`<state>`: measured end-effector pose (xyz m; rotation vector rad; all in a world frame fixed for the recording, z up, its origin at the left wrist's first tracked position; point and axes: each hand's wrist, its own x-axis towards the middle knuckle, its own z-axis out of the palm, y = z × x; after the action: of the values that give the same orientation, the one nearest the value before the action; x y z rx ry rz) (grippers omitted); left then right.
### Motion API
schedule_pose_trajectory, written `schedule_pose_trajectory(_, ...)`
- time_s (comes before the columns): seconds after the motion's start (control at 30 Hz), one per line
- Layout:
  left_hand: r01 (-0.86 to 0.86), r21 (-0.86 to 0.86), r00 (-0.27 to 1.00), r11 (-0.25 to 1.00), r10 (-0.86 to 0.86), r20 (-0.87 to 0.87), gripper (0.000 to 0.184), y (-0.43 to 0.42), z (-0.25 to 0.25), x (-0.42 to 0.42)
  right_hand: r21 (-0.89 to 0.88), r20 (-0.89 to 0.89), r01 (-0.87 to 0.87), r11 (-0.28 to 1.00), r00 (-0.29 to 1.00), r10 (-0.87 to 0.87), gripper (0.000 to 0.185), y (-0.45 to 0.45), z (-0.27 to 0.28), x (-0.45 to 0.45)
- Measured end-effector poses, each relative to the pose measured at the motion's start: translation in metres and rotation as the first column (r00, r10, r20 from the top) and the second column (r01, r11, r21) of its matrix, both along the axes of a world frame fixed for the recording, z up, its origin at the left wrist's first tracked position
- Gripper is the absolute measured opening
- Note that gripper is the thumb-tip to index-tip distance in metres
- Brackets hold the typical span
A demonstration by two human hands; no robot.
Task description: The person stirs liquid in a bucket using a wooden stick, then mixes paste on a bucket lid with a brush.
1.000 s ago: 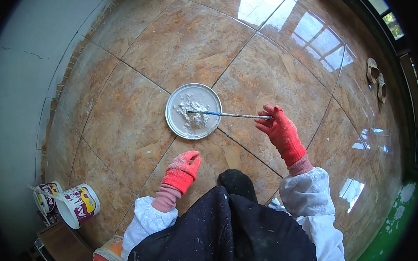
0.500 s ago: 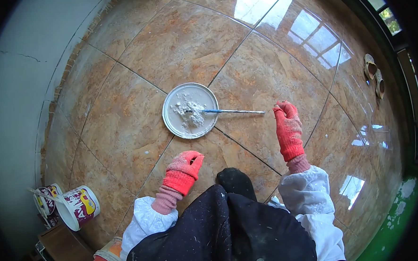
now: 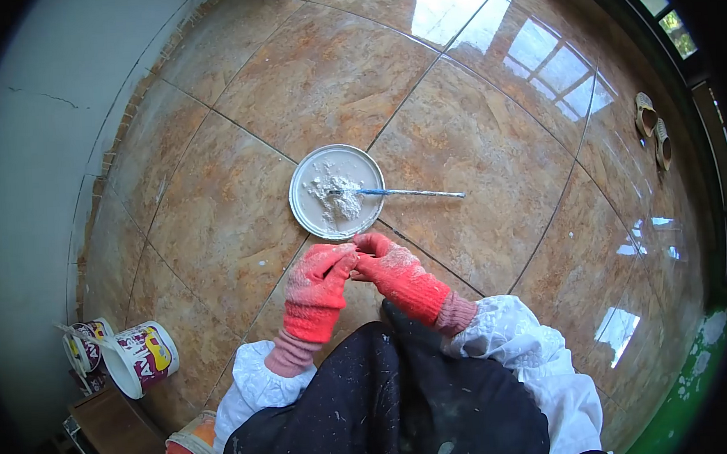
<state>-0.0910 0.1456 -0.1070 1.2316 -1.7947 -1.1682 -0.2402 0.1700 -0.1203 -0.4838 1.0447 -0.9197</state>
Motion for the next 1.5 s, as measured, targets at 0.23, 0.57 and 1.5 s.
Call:
schedule_pose_trajectory(0.23, 0.164, -0.29, 0.934, 0.943, -0.054, 0.354, 0.014, -0.001, 0.008, 0.003, 0.132, 0.284, 0.003, 0.991, 0.958, -0.041, 0.041, 0.006, 0.0, 0.007)
schedule_pose_trajectory(0.57, -0.034, 0.535, 0.954, 0.844, 0.186, -0.233, 0.029, -0.005, -0.014, 0.034, 0.077, 0.386, -0.222, 0.972, 0.905, 0.176, 0.056, -0.007, 0.035, -0.014)
schedule_pose_trajectory(1.5, 0.201, -0.036, 0.891, 0.979, -0.167, 0.423, 0.008, 0.011, 0.011, 0.041, -0.012, 0.656, -0.255, 0.967, 0.728, 0.2, 0.062, 0.005, 0.02, -0.022)
